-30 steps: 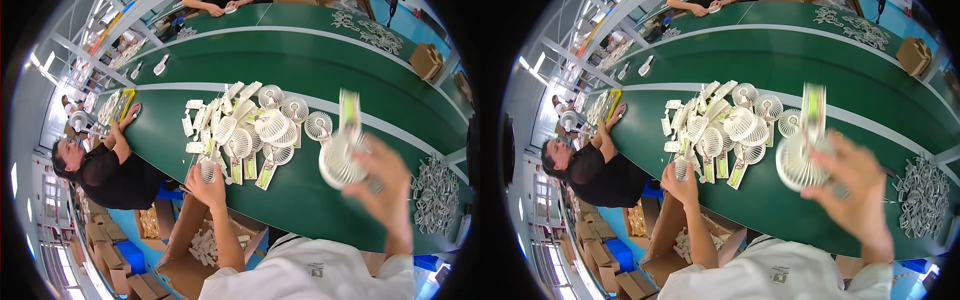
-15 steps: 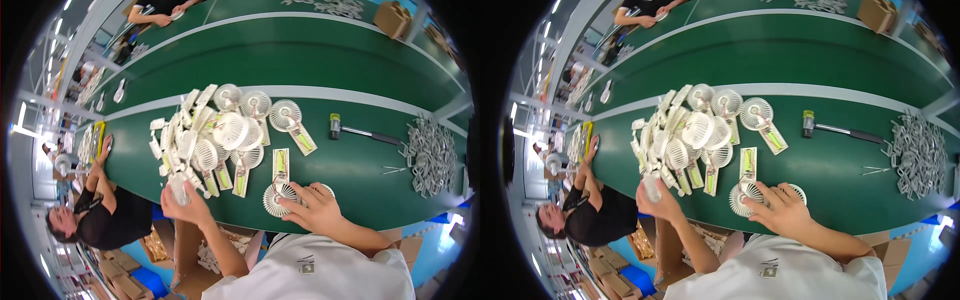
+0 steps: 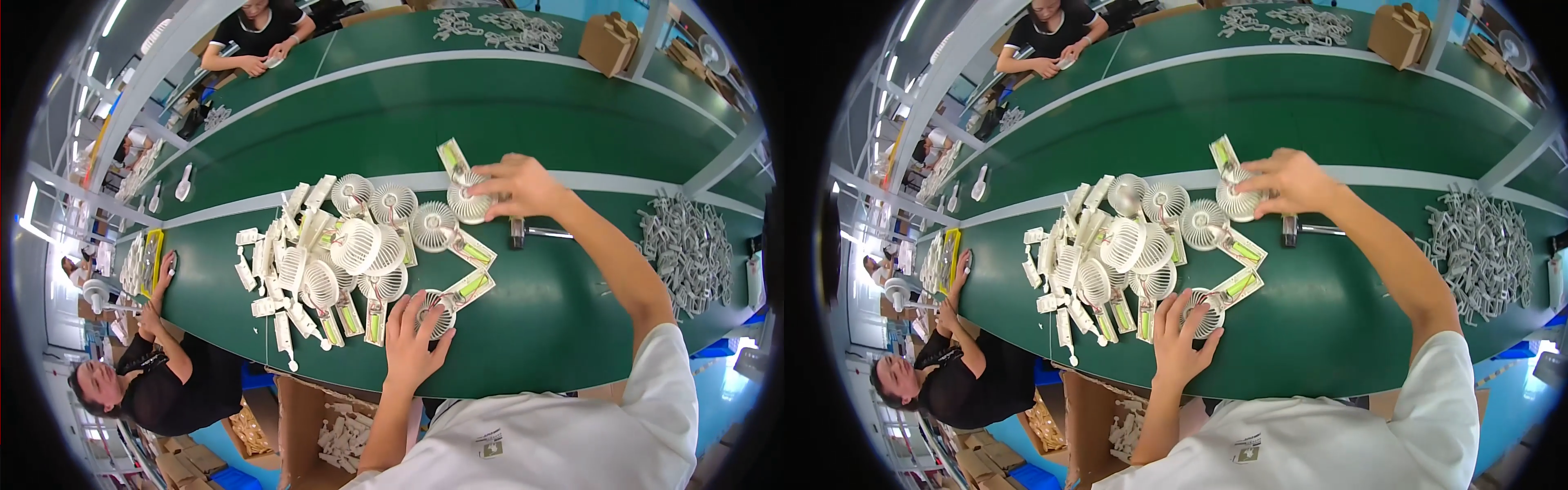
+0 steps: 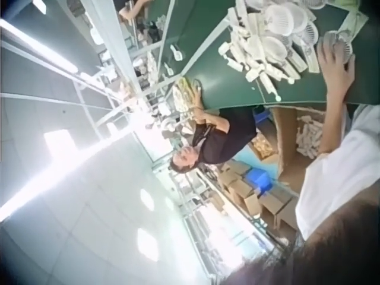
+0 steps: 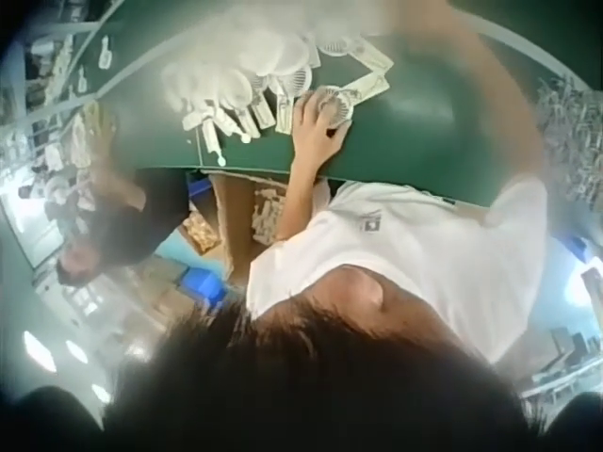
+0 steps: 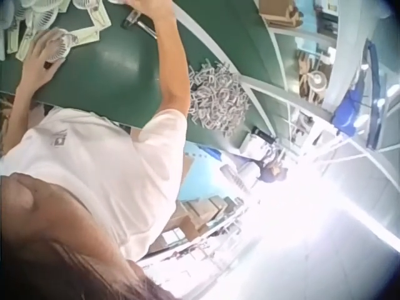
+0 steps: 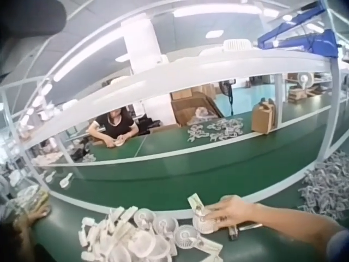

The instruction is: Assembling handheld portable fans by snapping plastic components together and using a mallet to secure parts on an assembly line.

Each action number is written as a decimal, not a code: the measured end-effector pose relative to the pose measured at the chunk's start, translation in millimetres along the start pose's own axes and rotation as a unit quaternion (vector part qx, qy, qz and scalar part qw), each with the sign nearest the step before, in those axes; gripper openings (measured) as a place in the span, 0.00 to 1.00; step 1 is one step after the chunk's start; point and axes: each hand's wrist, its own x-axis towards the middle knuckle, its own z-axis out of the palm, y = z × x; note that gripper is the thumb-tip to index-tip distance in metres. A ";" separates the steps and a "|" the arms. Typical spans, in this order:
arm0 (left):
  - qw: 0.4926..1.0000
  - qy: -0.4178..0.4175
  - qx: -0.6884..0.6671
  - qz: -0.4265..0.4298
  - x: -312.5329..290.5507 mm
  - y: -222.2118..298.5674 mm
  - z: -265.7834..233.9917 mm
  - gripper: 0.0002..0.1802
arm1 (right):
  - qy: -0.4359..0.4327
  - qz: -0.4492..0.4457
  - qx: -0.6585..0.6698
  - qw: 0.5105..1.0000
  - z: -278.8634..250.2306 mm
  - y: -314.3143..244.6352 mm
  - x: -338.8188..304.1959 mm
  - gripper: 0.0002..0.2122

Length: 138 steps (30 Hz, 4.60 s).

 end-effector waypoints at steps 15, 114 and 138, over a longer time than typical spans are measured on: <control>0.946 0.265 0.144 -0.121 88.3 -196.0 -164.1 0.14 | -0.195 0.102 0.182 0.958 5.9 -9.7 33.7 0.27; 0.781 0.186 -0.596 0.002 142.3 111.8 -105.7 0.21 | 0.205 0.079 0.391 0.894 -118.2 -231.0 87.8 0.23; 0.969 -0.164 -0.154 0.107 -62.8 111.6 60.9 0.08 | 0.464 0.508 -0.368 0.625 -524.8 -44.5 -282.9 0.18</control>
